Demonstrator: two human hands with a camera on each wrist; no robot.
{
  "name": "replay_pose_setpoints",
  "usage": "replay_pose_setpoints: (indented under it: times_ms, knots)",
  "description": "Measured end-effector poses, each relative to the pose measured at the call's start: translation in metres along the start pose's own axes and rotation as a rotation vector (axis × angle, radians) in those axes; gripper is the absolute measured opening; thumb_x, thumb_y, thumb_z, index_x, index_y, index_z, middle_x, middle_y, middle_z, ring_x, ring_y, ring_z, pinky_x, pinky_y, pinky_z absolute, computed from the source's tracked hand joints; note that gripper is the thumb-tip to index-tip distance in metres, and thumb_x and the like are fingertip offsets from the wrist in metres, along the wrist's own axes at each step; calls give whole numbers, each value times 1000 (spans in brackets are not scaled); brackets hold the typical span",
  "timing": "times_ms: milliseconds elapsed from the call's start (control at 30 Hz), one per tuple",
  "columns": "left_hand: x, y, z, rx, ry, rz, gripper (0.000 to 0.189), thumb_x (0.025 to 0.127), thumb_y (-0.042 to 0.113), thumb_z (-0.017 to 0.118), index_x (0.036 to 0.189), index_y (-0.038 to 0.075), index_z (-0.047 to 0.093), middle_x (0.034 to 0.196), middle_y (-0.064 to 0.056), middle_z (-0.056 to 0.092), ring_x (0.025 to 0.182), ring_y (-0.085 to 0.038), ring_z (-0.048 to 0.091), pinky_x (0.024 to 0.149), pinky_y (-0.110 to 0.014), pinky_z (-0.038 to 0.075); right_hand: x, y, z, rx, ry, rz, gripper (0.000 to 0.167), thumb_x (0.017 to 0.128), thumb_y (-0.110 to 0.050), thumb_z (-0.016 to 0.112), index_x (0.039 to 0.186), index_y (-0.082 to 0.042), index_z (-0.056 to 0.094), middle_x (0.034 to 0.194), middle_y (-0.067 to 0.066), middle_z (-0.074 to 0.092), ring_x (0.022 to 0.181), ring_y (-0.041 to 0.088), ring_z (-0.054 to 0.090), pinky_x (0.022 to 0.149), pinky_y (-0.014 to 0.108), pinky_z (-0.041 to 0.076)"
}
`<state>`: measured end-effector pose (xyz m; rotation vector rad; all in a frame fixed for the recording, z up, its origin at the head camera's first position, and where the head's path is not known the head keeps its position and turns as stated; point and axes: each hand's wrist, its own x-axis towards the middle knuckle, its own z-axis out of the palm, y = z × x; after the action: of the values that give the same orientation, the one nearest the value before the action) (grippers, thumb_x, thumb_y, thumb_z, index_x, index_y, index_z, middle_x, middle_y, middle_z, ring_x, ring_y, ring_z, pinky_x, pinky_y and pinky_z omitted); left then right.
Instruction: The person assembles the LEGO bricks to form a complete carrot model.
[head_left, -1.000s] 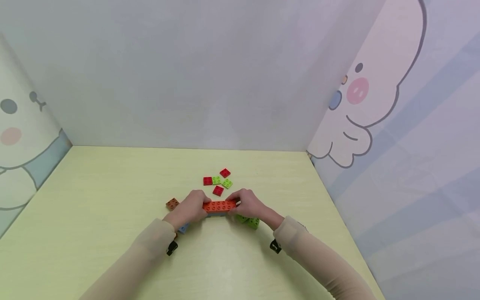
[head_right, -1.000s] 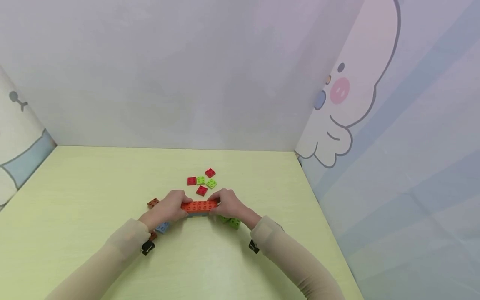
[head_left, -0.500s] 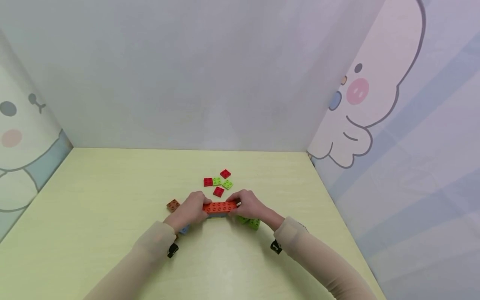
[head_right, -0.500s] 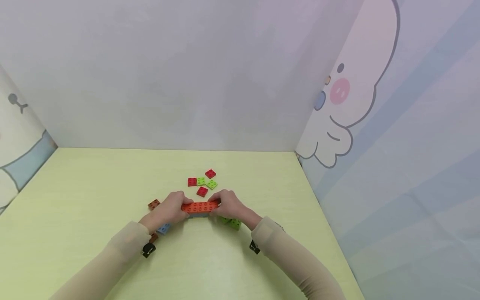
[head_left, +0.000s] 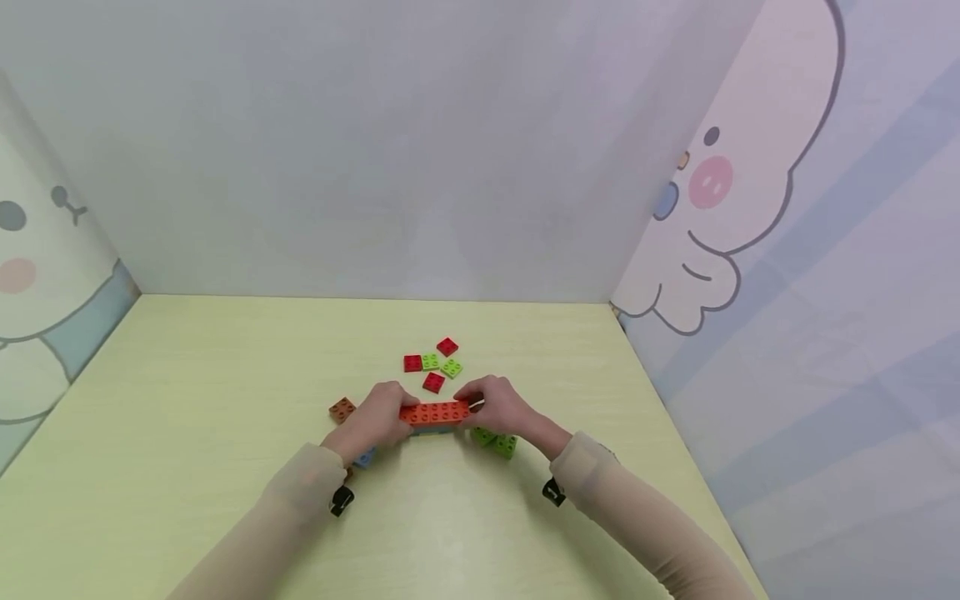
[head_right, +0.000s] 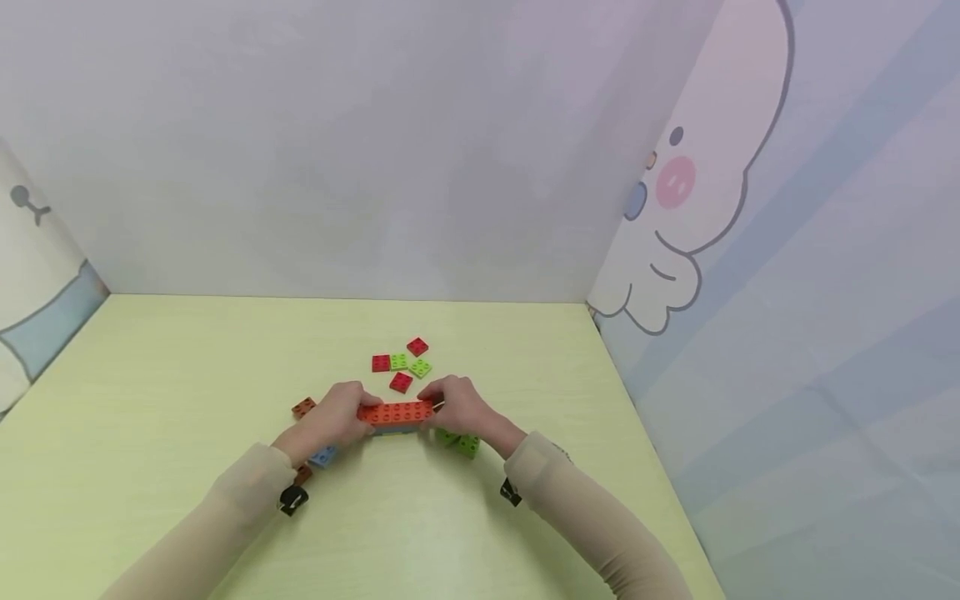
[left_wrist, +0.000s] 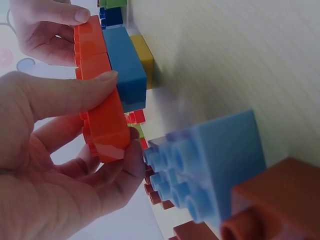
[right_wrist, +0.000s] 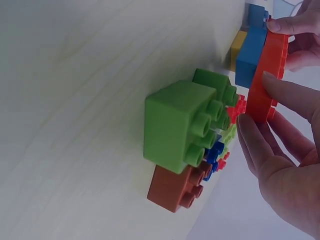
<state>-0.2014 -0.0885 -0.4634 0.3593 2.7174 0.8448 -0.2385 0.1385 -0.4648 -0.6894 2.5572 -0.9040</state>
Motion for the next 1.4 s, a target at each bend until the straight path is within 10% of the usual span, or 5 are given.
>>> replay_pose_setpoints:
  times_ms: [433,900,1400]
  knots:
    - [-3,3,-2,2,6,-9,44,76,-3,70,120,-2,65,106,-11,56,95,-22,48,86,-40,43,-12,16,-26,33,63,-9,38,80,-7,76,116,1,66,112,14,65,97,23,64,81,33,51]
    - [1,4,3,-46,32,1,43,74,-5,70,116,-3,66,113,-14,58,102,-23,51,90,-42,43,-8,30,-21,-213,32,63,38,80,-20,78,113,-5,68,104,6,66,95,17,60,82,34,49]
    - [7,5,3,-51,36,0,43,75,-6,68,117,-1,67,120,-14,59,96,-22,49,86,-38,44,-3,30,-23,-177,140,38,37,81,-13,75,116,-4,67,106,4,66,93,17,60,80,34,50]
